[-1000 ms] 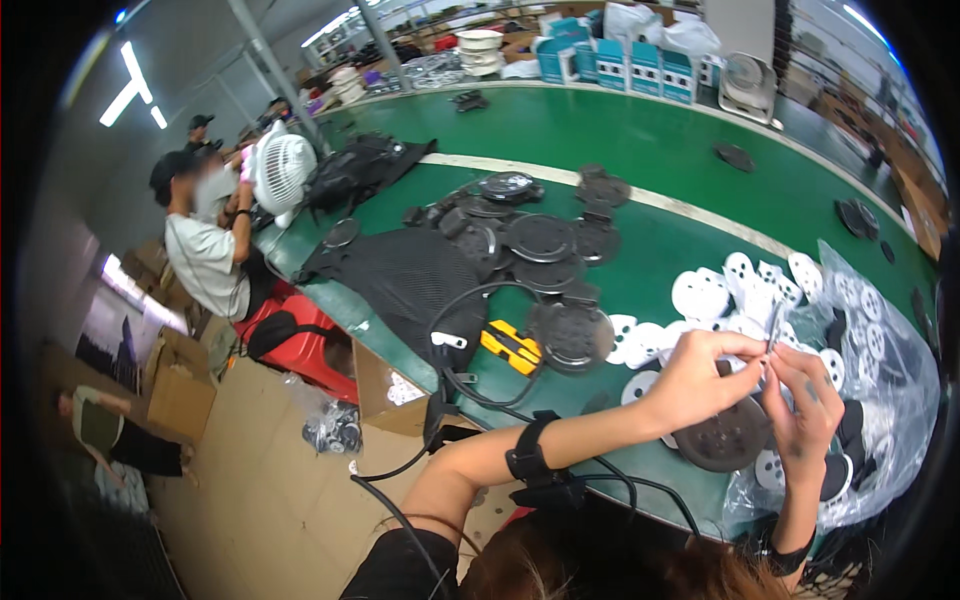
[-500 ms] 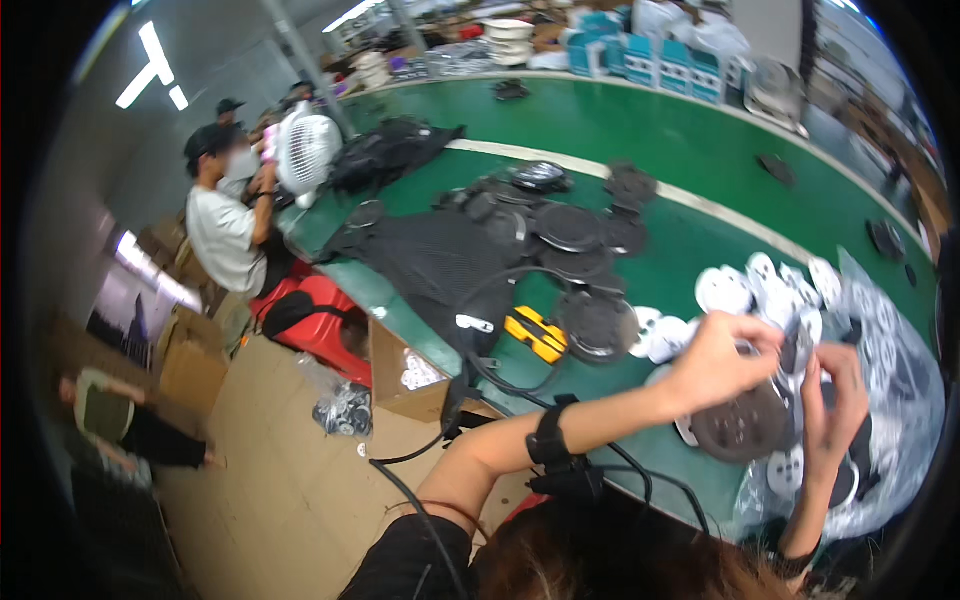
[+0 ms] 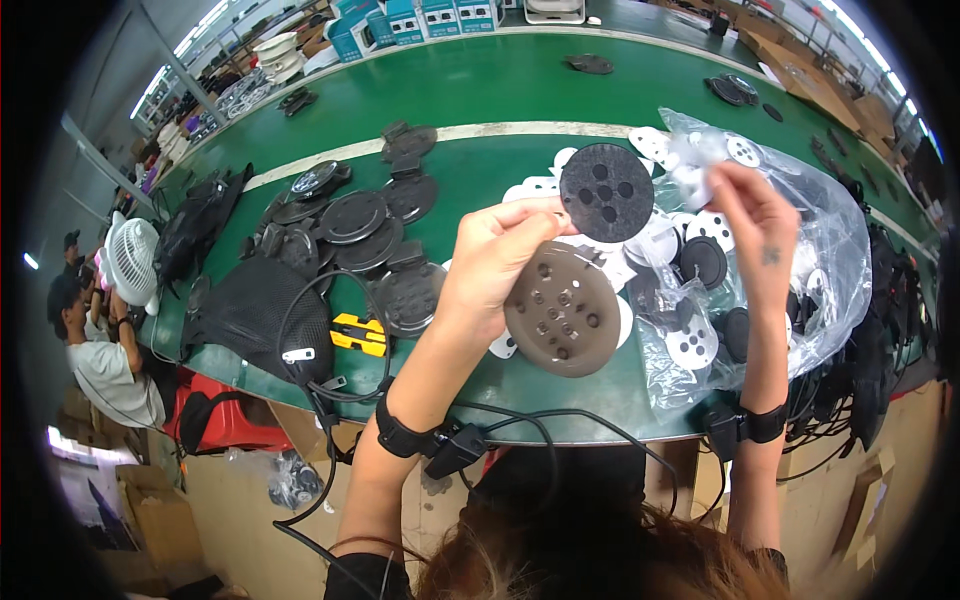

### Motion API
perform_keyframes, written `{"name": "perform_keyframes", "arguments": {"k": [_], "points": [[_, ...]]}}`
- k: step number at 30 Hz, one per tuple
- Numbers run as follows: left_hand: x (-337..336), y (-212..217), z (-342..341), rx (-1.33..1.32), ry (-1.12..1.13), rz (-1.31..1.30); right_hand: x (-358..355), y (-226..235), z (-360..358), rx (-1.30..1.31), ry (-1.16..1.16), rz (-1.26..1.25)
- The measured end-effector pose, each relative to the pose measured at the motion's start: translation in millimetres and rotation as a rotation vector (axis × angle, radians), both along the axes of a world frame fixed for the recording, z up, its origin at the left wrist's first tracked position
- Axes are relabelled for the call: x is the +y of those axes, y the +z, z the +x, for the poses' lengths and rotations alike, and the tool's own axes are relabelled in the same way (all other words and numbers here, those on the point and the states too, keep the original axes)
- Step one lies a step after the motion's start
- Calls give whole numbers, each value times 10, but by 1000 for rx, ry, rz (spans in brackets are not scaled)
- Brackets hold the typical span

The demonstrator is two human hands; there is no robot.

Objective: Applying circular stickers to black plastic base components in a factory setting.

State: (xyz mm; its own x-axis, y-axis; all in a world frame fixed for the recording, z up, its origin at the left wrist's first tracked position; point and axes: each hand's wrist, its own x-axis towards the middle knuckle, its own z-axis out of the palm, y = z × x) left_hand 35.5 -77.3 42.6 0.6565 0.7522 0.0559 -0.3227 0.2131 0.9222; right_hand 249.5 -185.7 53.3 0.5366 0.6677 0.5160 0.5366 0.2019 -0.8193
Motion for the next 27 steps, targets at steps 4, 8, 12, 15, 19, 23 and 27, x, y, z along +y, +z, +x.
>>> {"name": "perform_keyframes", "arguments": {"k": [4,8,12,15,19,23,27], "points": [[-41,25,-29,50,-43,-114,74,-7,-186,-372,220,-95],[-70,40,-5,88,-100,-152,-19,133,-269,-617,106,125],[-52,-38,12,-13,-62,-191,-30,112,-337,-1014,135,324],[-36,-63,14,35,-61,-233,-30,87,-343,-1213,115,323],[-53,-52,38,51,-90,-320,-38,52,-351,-1275,45,264],[-84,44,72,119,-104,-337,-24,34,-359,-1234,-58,251],[-93,17,74,26,-87,-221,-30,111,-345,-618,16,142]]}}
